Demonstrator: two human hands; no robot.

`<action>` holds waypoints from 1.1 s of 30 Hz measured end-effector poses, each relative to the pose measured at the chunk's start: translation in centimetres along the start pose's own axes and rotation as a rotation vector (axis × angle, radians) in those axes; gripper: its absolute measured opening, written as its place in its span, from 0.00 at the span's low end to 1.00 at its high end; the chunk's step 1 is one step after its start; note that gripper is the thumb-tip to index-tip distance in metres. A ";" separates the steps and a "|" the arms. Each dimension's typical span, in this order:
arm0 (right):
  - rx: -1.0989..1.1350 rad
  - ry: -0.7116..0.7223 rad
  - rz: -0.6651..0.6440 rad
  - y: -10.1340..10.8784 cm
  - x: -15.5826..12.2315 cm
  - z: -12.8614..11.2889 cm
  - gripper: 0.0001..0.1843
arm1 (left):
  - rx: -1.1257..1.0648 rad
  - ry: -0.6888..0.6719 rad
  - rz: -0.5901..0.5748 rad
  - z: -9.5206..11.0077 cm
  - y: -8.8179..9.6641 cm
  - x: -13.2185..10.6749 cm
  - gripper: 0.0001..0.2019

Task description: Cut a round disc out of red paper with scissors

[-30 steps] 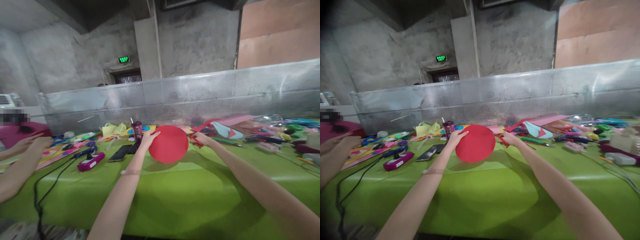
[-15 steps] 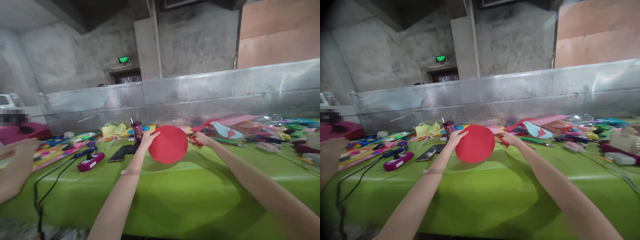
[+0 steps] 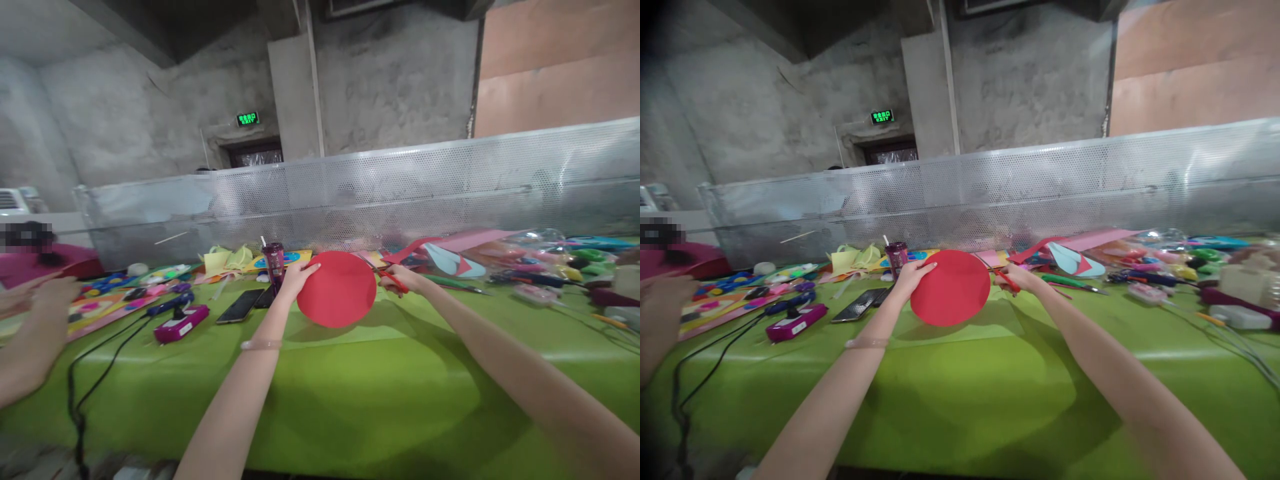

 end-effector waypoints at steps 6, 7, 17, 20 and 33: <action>0.002 -0.016 -0.010 -0.2 0.0 -0.1 0.10 | 0.005 0.009 0.019 -0.5 0.3 0.4 0.18; 0.006 -0.019 -0.008 -0.2 0.0 -0.1 0.10 | 0.009 0.006 0.022 -0.5 0.4 0.5 0.18; 0.006 -0.017 -0.006 -0.2 -0.2 -0.2 0.10 | 0.046 -0.006 0.024 -0.1 0.4 0.3 0.17; -0.008 -0.018 -0.004 -0.2 -0.2 -0.2 0.10 | 0.039 0.009 0.029 -0.2 0.4 0.3 0.16; -0.013 0.005 -0.003 -0.2 -0.2 -0.3 0.11 | 0.048 -0.009 0.040 -0.1 0.5 0.5 0.16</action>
Point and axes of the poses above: each hand's wrist, its own x-axis towards the middle knuckle, its own y-axis out of the back of the hand, z = x × y, the point moved 10 cm from there along x, towards the middle knuckle, and after that the axes turned 14 degrees about -x, right-handed, at the moved point
